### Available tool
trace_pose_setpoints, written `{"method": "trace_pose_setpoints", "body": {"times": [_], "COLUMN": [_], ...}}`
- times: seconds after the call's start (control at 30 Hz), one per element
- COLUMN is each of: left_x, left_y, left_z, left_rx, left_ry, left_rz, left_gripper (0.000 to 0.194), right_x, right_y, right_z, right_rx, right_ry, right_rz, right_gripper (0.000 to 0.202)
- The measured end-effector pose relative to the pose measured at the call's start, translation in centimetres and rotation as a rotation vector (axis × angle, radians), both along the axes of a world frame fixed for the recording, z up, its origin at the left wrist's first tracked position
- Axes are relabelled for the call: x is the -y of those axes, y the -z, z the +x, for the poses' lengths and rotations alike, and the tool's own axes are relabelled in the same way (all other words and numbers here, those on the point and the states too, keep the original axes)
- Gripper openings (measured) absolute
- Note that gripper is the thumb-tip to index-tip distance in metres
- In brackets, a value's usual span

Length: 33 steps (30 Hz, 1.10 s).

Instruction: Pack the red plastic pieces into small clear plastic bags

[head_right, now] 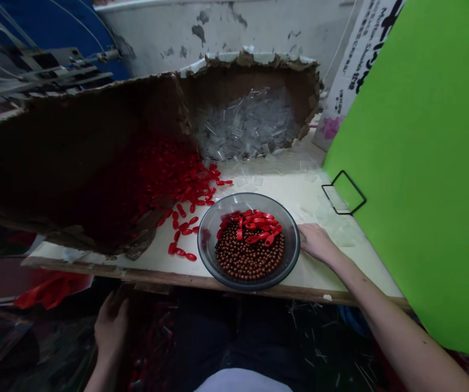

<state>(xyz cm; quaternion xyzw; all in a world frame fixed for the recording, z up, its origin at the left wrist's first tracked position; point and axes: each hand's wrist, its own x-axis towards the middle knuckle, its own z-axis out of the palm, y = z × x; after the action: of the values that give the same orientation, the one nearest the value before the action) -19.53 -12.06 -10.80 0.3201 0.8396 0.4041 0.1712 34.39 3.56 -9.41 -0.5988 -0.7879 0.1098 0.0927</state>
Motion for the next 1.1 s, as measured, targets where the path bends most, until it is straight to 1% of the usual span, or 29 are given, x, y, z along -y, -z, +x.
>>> {"method": "trace_pose_setpoints", "body": {"times": [0.07, 0.1, 0.17, 0.23, 0.27, 0.33, 0.37, 0.4, 0.47, 0.53, 0.6, 0.67, 0.73, 0.77, 0.83, 0.9, 0.97, 1.0, 1.1], "left_x": [-2.9, -4.3, -7.0, -9.2, -10.2, -11.7, -12.3, -12.7, -13.2, -13.3, -13.1, -12.7, -12.5, -12.3, -12.1, -11.8, -11.5, -11.3, -10.8], "left_y": [-1.3, -2.1, -3.7, -4.8, -5.1, -5.3, -5.3, -5.1, -5.0, -5.3, -6.1, -7.2, -8.3, -8.8, -9.5, -10.0, -10.3, -10.5, -10.8], "left_z": [2.5, 4.2, 8.1, 11.9, 13.5, 16.1, 17.0, 17.7, 18.6, 19.2, 19.7, 20.3, 21.0, 21.4, 22.2, 22.8, 23.3, 23.5, 23.8], "left_rx": [-0.015, 0.007, 0.105, 0.243, 0.344, 0.577, 0.681, 0.762, 0.846, 0.862, 0.853, 0.819, 0.769, 0.743, 0.704, 0.679, 0.652, 0.638, 0.601], "left_ry": [-0.012, 0.027, 0.165, 0.315, 0.372, 0.429, 0.439, 0.438, 0.422, 0.408, 0.425, 0.474, 0.524, 0.541, 0.554, 0.565, 0.586, 0.595, 0.607], "left_rz": [0.188, 0.279, 0.394, 0.397, 0.368, 0.307, 0.286, 0.276, 0.278, 0.294, 0.332, 0.383, 0.420, 0.429, 0.438, 0.450, 0.471, 0.480, 0.488], "left_gripper": [0.063, 0.063, 0.062, 0.065, 0.065, 0.062, 0.057, 0.051, 0.040, 0.039, 0.044, 0.048, 0.049, 0.050, 0.049, 0.049, 0.051, 0.051, 0.052], "right_x": [0.5, 0.7, 0.9, 1.1, 1.3, 1.6, 1.9, 2.2, 3.0, 3.7, 4.1, 4.2, 4.0, 3.9, 3.9, 4.0, 4.2, 4.3, 4.3], "right_y": [0.6, 0.9, 1.0, 0.6, 0.1, -1.3, -2.2, -3.1, -5.0, -6.7, -8.0, -8.7, -8.6, -8.3, -7.4, -6.4, -5.8, -5.5, -5.1], "right_z": [-0.2, -0.3, -0.4, -0.2, -0.1, -0.1, -0.2, -0.4, -1.3, -2.4, -3.4, -4.3, -5.2, -5.6, -6.7, -8.0, -9.5, -10.2, -12.0], "right_rx": [-0.021, -0.029, -0.055, -0.083, -0.125, -0.279, -0.384, -0.494, -0.667, -0.713, -0.585, -0.349, -0.101, 0.010, 0.190, 0.281, 0.263, 0.210, -0.083], "right_ry": [-0.007, 0.001, 0.018, 0.064, 0.116, 0.245, 0.291, 0.312, 0.273, 0.205, 0.099, -0.078, -0.235, -0.280, -0.318, -0.355, -0.375, -0.375, -0.327], "right_rz": [0.019, 0.028, 0.060, 0.115, 0.153, 0.217, 0.224, 0.209, 0.140, 0.101, 0.096, 0.082, 0.052, 0.040, 0.023, 0.007, -0.011, -0.026, -0.102], "right_gripper": [0.023, 0.021, 0.019, 0.023, 0.026, 0.031, 0.033, 0.035, 0.037, 0.037, 0.032, 0.021, 0.017, 0.019, 0.020, 0.018, 0.017, 0.016, 0.016]}}
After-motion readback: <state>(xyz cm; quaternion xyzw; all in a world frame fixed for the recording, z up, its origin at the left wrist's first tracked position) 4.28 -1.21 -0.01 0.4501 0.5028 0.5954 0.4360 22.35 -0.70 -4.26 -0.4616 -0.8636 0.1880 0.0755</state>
